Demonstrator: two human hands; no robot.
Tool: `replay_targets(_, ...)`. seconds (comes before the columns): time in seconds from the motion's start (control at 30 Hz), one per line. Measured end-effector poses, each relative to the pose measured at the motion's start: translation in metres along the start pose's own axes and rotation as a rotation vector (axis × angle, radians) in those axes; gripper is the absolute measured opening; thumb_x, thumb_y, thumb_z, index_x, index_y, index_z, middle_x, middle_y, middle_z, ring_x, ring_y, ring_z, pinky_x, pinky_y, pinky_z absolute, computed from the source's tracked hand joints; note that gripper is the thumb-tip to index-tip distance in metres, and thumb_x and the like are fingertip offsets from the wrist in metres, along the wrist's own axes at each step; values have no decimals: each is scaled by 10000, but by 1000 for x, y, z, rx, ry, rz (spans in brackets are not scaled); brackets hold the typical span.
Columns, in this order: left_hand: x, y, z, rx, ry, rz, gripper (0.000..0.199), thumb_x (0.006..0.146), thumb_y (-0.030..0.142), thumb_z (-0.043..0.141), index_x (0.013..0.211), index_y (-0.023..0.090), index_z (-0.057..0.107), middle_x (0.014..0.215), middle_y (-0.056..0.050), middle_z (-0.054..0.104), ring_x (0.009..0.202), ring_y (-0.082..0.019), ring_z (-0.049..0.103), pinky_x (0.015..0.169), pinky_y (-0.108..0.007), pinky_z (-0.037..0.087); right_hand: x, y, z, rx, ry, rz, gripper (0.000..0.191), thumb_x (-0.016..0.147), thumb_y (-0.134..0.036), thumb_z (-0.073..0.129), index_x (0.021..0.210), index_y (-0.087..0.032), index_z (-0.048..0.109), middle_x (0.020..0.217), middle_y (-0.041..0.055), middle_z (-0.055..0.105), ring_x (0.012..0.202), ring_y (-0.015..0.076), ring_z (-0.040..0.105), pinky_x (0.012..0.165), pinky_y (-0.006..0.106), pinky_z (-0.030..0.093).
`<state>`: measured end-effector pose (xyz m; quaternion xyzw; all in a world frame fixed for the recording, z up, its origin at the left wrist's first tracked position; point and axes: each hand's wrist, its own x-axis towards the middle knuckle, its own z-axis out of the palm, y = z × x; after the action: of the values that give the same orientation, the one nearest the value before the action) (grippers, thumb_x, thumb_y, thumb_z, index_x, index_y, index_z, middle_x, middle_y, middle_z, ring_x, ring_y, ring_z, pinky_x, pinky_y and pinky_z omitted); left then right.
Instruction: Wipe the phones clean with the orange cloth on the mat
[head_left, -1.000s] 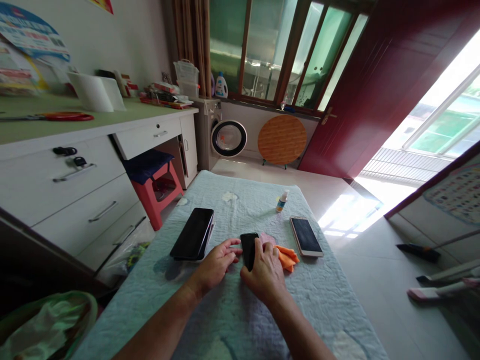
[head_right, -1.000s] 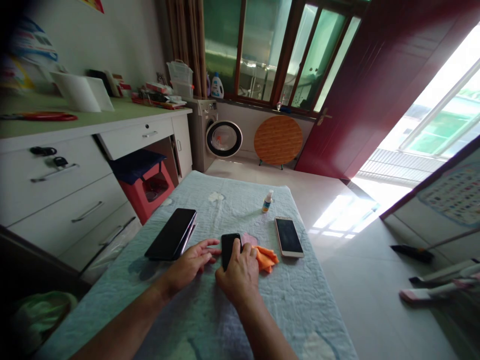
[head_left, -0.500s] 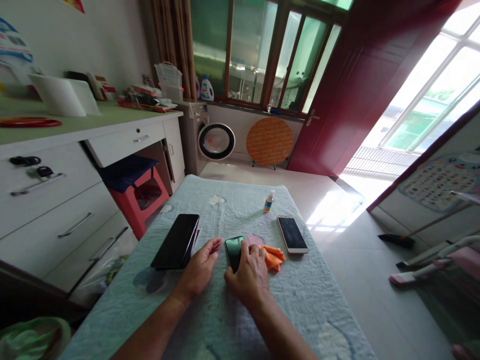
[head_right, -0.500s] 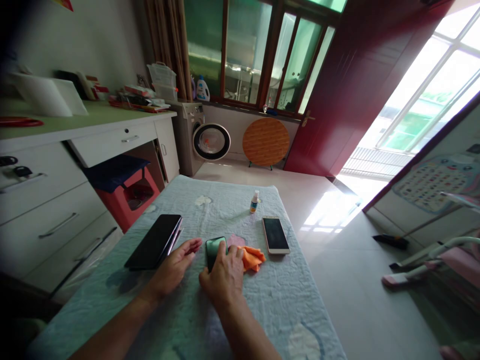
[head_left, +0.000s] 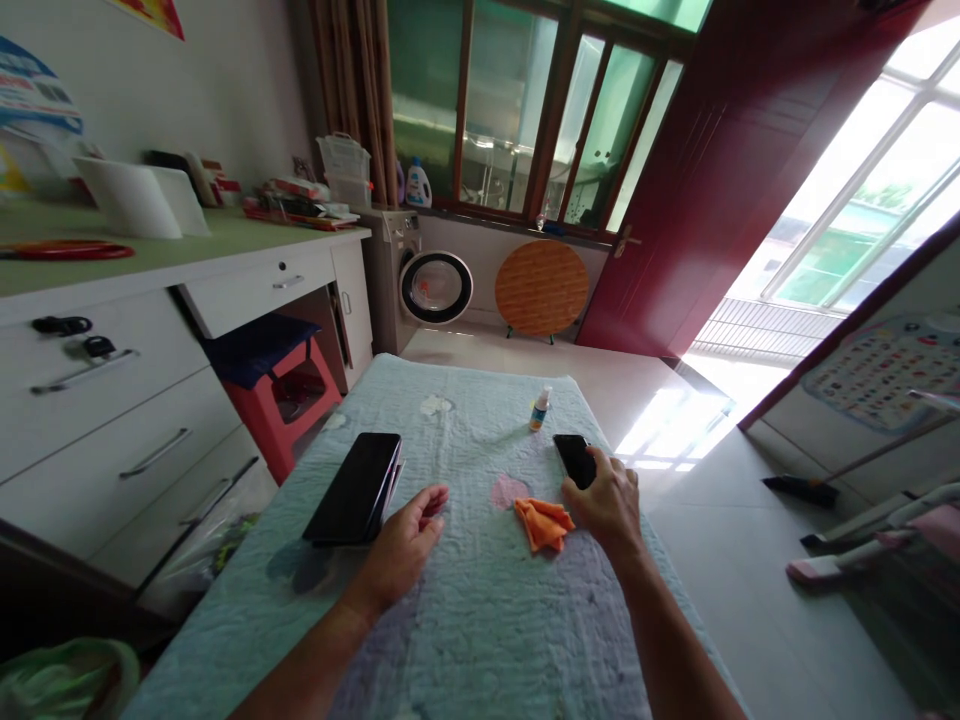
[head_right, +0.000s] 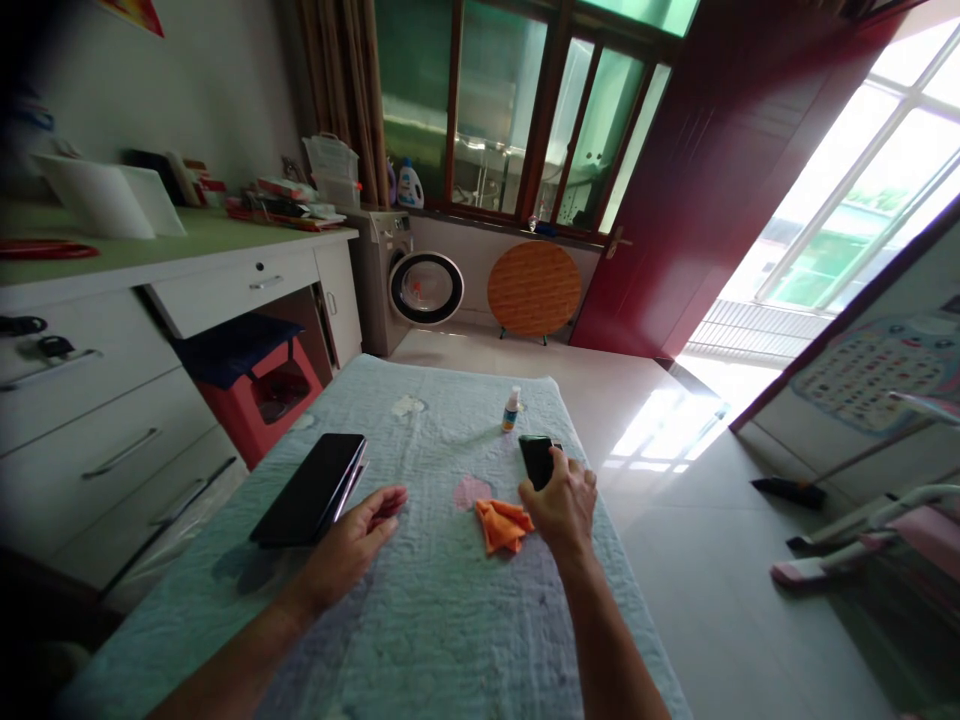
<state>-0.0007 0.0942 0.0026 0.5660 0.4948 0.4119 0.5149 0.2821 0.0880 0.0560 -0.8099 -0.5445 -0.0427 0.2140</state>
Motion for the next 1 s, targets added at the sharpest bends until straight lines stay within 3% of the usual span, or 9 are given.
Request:
replay_targets(0.2,-4,3,0,71,-15,17,476,737,337,629,1184,175,614,1248,-127,638,1190,-292,572,1012,-414,437,18,24,15,-50,-58,168,624,728,-435,588,1303,-198,544,1158,121,630,1037,324,529,863,397,381)
replay_targets(0.43,-4,2,0,109,-27,21,469,752,323,615,1195,170,608,1249,-125,639,1183,-290,576,1000,-412,439,17,26,28,-48,-57,141,603,744,-440,581,1300,-210,539,1174,104,625,1042,321,529,867,401,377)
replay_targets(1.0,-6,6,1,211,-60,51,486,782,352,542,1216,138,583,1243,-138,637,1161,-271,593,993,-400,453,17,25,31,-92,-123,159,634,782,-464,581,1352,-205,483,1239,99,592,1080,324,503,907,403,364)
